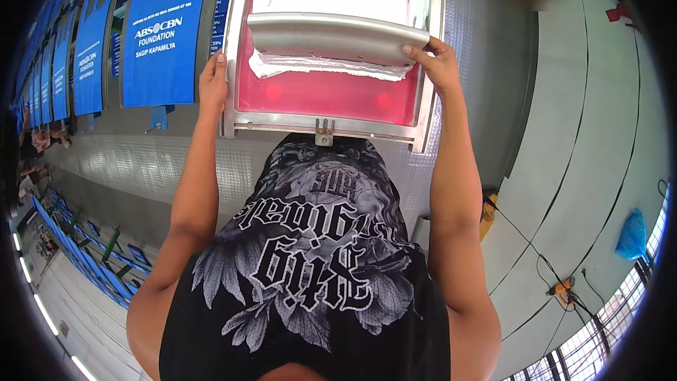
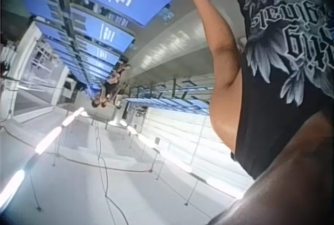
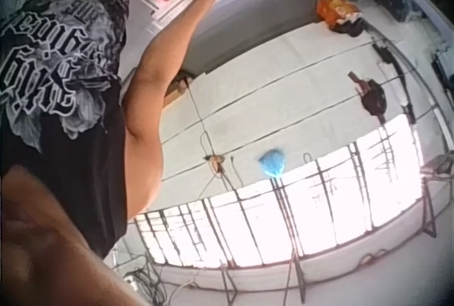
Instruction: Using a screen and squeegee to apply white ink onto blue garments in a production line.
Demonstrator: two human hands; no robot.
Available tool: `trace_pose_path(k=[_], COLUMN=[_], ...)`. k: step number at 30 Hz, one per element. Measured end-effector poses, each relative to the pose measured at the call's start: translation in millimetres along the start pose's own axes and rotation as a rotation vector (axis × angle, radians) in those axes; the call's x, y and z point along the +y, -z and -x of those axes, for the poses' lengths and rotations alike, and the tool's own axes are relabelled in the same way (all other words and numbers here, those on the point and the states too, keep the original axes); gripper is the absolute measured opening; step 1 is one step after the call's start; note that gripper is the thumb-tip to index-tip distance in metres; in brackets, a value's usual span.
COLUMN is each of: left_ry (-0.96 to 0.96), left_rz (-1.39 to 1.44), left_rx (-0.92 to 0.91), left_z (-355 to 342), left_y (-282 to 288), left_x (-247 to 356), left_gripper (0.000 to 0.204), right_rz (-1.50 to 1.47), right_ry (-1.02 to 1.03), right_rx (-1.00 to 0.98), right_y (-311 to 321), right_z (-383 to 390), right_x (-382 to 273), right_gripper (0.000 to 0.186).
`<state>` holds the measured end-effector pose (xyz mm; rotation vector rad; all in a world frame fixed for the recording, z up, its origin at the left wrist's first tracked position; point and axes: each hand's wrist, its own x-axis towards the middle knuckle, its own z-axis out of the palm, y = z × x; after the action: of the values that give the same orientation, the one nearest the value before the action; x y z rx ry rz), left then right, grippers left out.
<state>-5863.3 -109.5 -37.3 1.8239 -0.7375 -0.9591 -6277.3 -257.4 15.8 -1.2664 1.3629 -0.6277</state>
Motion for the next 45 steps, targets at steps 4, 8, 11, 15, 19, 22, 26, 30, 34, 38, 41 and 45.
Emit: trace_pose_path(k=[4, 8, 11, 15, 19, 22, 26, 30, 34, 38, 41, 45], left_ry=[-0.071, -0.226, -0.616, -0.679, -0.66, -0.828, -1.028, -0.83, -0.843, -0.939, -0.973, -0.982], left_rz=[-0.127, -0.441, -0.502, -0.946, -0.879, -0.806, -0.724, -0.847, -0.842, -0.809, -0.859, -0.918], left_rx=[0.015, -0.016, -0.124, -0.652, -0.554, -0.353, -0.173, -0.313, -0.293, -0.144, -0.158, -0.315], left_z=[0.9, 3.6, 26.4, 18.9, -10.4, -54.4, -92.6, -44.9, -33.8, -94.5, -128.3, -131.9], left_y=[1.2, 7.0, 4.6, -22.7, -34.7, -53.4, -85.3, -65.1, -62.7, -100.9, -121.8, -125.3], left_x=[-8.1, 4.4, 66.3, 110.0, 131.9, 137.8, 99.2, 84.4, 121.2, 144.2, 151.0, 148.7], left_gripper=[0.047, 0.052, 0.057, 0.035, 0.024, 0.028, 0.035, 0.033, 0.03, 0.029, 0.03, 0.035], right_rz=[0.016, 0.194, 0.895, 1.145, 1.07, 1.136, 1.197, 1.246, 1.127, 1.178, 1.212, 1.255], right_ry=[0.0, -0.058, 0.034, 0.407, 0.259, 0.406, 0.641, 0.53, 0.537, 0.556, 0.563, 0.418], right_rx=[0.003, -0.028, -0.153, -0.091, -0.155, 0.011, 0.184, -0.005, -0.038, 0.067, 0.093, 0.011], right_y=[-0.7, 1.6, -10.1, -45.9, -33.9, -30.3, -38.5, -48.4, -10.8, 5.5, 7.0, 4.9], right_z=[5.2, 18.3, 50.8, 76.5, 36.9, -14.6, -70.2, -24.4, -29.8, -95.8, -116.7, -89.0], right_x=[-4.0, -25.8, -55.0, -44.1, -70.4, -92.3, -25.4, -21.2, -66.2, -88.2, -84.2, -57.9], right_gripper=[0.043, 0.039, 0.036, 0.038, 0.034, 0.033, 0.03, 0.025, 0.044, 0.044, 0.036, 0.034])
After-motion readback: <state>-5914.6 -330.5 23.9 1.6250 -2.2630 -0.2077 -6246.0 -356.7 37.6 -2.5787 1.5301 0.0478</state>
